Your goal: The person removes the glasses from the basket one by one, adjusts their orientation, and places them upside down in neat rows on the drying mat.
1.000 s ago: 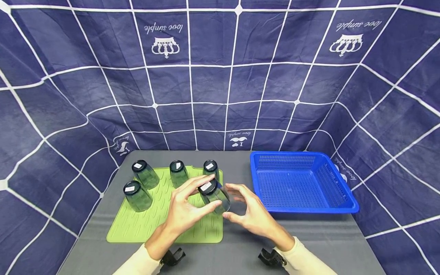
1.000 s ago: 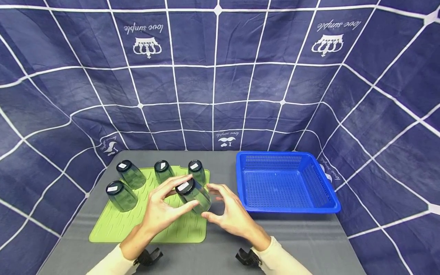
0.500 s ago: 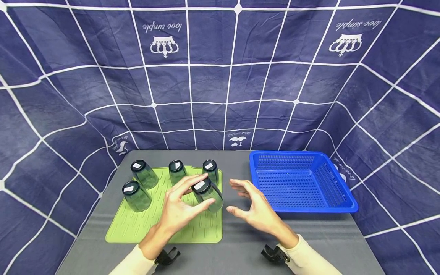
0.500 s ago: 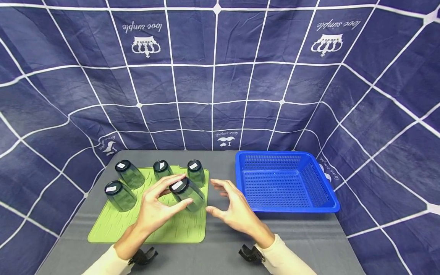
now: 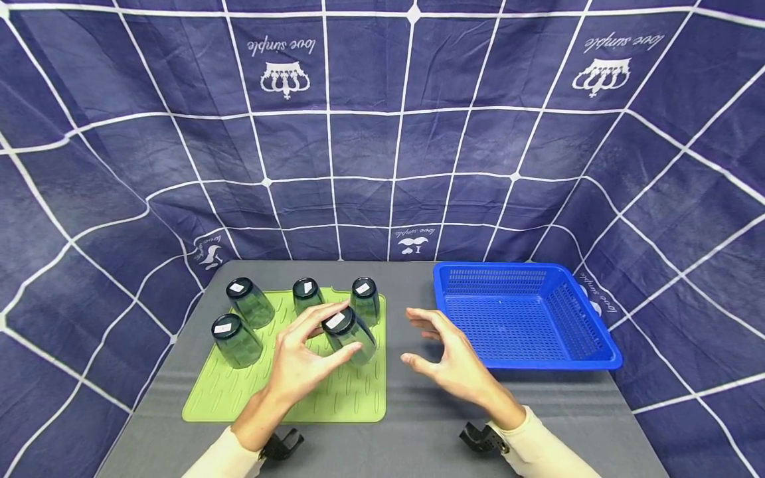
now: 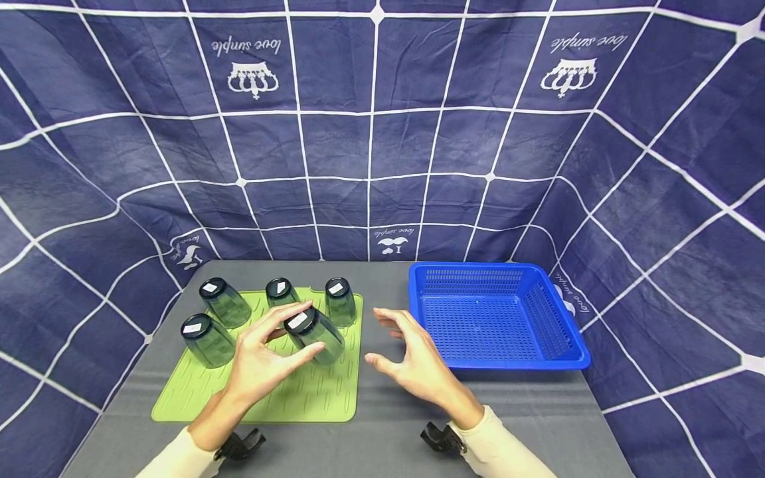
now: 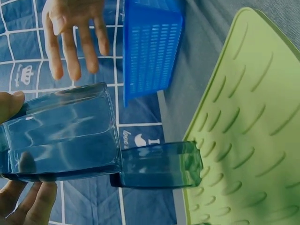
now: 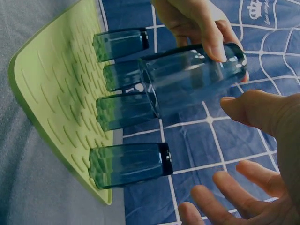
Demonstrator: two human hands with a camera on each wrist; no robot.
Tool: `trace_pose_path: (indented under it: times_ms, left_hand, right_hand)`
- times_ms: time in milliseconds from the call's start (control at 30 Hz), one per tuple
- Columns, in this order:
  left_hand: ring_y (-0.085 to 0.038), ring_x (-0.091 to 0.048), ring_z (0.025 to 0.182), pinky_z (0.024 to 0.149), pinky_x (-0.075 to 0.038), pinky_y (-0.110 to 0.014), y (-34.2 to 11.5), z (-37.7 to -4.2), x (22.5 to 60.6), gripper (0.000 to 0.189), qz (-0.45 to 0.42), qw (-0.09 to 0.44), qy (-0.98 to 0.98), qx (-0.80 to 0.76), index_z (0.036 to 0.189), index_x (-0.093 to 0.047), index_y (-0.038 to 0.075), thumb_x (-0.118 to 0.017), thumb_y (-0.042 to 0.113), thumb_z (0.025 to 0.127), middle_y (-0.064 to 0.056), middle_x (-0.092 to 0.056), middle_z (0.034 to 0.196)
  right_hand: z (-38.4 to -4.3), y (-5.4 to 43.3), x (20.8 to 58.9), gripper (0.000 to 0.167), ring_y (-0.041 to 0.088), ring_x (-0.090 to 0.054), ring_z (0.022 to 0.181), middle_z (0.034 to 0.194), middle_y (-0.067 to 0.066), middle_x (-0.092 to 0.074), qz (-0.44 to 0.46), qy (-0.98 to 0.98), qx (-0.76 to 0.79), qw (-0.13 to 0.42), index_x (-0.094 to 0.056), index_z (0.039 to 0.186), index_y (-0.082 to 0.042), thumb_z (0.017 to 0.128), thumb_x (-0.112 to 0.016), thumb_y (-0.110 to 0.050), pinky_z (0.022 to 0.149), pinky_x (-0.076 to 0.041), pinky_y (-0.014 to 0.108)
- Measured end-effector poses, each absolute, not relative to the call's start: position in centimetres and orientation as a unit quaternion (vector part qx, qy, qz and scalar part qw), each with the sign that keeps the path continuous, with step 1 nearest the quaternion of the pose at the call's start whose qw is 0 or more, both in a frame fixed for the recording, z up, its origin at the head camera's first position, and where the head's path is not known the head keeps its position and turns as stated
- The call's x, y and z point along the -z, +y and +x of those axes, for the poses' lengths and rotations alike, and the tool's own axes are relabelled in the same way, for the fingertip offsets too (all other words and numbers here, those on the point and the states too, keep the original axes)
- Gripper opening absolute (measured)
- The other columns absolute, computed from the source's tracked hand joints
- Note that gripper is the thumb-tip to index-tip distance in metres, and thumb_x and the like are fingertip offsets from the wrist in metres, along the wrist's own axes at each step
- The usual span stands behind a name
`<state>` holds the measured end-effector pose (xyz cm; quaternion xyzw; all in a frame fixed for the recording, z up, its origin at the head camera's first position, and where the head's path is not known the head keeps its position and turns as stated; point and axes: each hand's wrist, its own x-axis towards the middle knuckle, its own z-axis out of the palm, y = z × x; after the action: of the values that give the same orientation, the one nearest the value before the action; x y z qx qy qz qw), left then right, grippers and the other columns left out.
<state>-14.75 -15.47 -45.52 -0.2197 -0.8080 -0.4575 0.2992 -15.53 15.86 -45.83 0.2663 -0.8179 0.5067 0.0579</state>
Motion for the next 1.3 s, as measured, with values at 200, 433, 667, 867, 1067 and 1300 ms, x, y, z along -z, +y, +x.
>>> trace_pose_path:
  times_ms: [200,433,667,867,1067,1300]
  left_hand:
    - [-0.003,-0.078,0.120,0.095,-0.064,-0.011,-16.3,-14.9,45.9,0.077,-0.207,0.300,-0.811,0.457,0.144,-0.083,0.025,-0.112,0.015,0.074,0.001,-0.086,0.133]
    - [-0.002,-0.077,0.121,0.093,-0.062,-0.010,-17.2,-14.8,46.6,0.075,-0.169,0.285,-0.834,0.441,0.144,-0.083,0.026,-0.112,0.020,0.076,0.003,-0.086,0.135]
    - [-0.007,-0.080,0.119,0.091,-0.062,-0.009,-18.3,-15.1,47.0,0.076,-0.147,0.290,-0.848,0.419,0.145,-0.082,0.027,-0.113,0.022,0.075,0.004,-0.086,0.135]
    - [-0.001,-0.077,0.122,0.091,-0.061,-0.007,-19.1,-15.4,47.6,0.078,-0.135,0.289,-0.855,0.409,0.145,-0.082,0.027,-0.114,0.021,0.074,0.003,-0.087,0.131]
    - [0.004,-0.072,0.126,0.092,-0.058,-0.004,-20.1,-15.7,48.3,0.079,-0.120,0.297,-0.861,0.396,0.145,-0.082,0.032,-0.113,0.017,0.074,0.003,-0.087,0.132]
    - [-0.014,-0.079,0.124,0.092,-0.057,-0.002,-20.8,-16.2,49.0,0.079,-0.101,0.299,-0.868,0.384,0.143,-0.083,0.031,-0.114,0.017,0.072,0.001,-0.087,0.133]
  right_hand:
    - [-15.6,16.6,45.7,0.077,0.029,-0.071,0.148,0.164,0.002,-0.068,0.257,-0.821,-0.505,0.067,-0.063,0.162,-0.020,0.094,-0.099,-0.014,0.119,-0.064,0.051]
    - [-15.6,17.5,45.8,0.075,0.037,-0.071,0.148,0.164,0.004,-0.068,0.245,-0.823,-0.507,0.073,-0.064,0.160,-0.018,0.094,-0.098,-0.013,0.120,-0.064,0.051]
    - [-16.0,18.3,45.8,0.073,0.035,-0.071,0.148,0.162,0.007,-0.069,0.235,-0.827,-0.504,0.084,-0.066,0.159,-0.015,0.094,-0.098,-0.013,0.119,-0.064,0.053]
    - [-16.1,19.0,45.6,0.071,0.037,-0.071,0.148,0.162,0.007,-0.070,0.224,-0.832,-0.499,0.093,-0.066,0.158,-0.015,0.095,-0.098,-0.013,0.119,-0.064,0.051]
    - [-16.3,19.8,45.7,0.069,0.036,-0.073,0.145,0.159,0.007,-0.071,0.217,-0.835,-0.495,0.104,-0.067,0.158,-0.013,0.096,-0.098,-0.014,0.117,-0.065,0.052]
    - [-16.5,20.7,45.6,0.066,0.045,-0.072,0.144,0.159,0.010,-0.070,0.210,-0.832,-0.503,0.105,-0.068,0.157,-0.013,0.097,-0.096,-0.012,0.118,-0.064,0.051]
